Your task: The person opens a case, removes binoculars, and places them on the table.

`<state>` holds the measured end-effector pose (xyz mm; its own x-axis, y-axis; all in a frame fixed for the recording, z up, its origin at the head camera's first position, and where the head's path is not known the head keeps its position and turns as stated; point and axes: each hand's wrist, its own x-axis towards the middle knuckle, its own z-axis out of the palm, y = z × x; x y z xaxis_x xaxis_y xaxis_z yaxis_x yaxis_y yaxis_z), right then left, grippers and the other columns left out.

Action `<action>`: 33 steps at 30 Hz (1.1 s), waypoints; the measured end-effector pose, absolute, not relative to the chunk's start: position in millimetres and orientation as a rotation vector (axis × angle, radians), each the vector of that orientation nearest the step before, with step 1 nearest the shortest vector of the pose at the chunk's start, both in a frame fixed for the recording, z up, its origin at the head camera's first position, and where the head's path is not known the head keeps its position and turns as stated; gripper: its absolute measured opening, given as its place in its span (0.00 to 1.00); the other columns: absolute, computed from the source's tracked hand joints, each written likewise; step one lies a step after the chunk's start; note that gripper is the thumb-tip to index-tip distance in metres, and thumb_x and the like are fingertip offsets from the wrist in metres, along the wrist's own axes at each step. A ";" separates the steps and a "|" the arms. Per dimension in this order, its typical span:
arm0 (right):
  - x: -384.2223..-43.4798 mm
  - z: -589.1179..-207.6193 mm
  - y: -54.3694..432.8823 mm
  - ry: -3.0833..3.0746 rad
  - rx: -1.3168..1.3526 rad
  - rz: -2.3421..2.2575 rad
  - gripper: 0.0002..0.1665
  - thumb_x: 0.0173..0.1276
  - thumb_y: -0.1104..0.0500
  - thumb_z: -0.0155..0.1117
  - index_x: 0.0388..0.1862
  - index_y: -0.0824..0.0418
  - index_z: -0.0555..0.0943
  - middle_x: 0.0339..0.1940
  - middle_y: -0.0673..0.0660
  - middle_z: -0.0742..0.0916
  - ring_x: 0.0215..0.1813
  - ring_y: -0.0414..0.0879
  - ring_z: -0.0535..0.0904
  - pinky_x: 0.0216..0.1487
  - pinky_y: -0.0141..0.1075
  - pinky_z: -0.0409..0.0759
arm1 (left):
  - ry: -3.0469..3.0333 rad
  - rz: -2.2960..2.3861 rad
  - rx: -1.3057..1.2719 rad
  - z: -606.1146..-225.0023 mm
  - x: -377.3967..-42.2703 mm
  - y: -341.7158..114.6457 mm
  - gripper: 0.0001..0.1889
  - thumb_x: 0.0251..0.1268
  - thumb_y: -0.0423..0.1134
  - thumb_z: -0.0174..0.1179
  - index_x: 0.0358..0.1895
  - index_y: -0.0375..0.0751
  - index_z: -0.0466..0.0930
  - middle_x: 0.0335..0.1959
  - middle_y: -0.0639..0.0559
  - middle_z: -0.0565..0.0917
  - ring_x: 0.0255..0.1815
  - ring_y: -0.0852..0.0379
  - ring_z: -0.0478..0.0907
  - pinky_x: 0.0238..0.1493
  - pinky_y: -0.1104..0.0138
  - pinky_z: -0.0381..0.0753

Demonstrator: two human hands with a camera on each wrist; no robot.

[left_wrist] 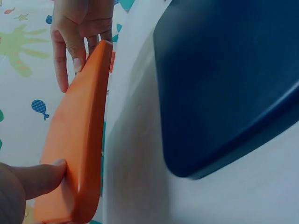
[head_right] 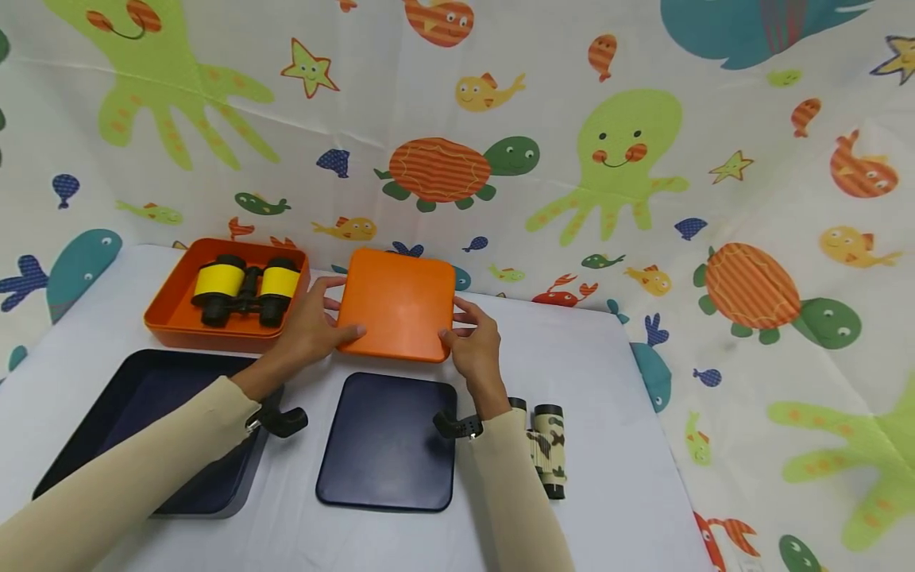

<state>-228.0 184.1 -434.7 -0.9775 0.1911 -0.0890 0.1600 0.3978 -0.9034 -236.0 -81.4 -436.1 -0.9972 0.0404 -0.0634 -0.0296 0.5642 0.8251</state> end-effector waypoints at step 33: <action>-242.0 -469.4 179.6 -2.739 -0.412 1.529 0.34 0.65 0.64 0.80 0.69 0.48 0.84 0.60 0.58 0.87 0.54 0.52 0.85 0.52 0.41 0.89 | 2.507 1.361 -0.204 -460.3 -254.1 -71.7 0.46 0.69 0.39 0.73 0.83 0.40 0.55 0.70 0.31 0.74 0.68 0.36 0.73 0.73 0.47 0.77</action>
<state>-242.0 179.6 -469.4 -0.9658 0.2146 -0.1452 0.2362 0.4990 -0.8338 -254.1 -71.7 -460.3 -0.9506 0.0094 -0.3104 -0.2552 0.5458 0.7981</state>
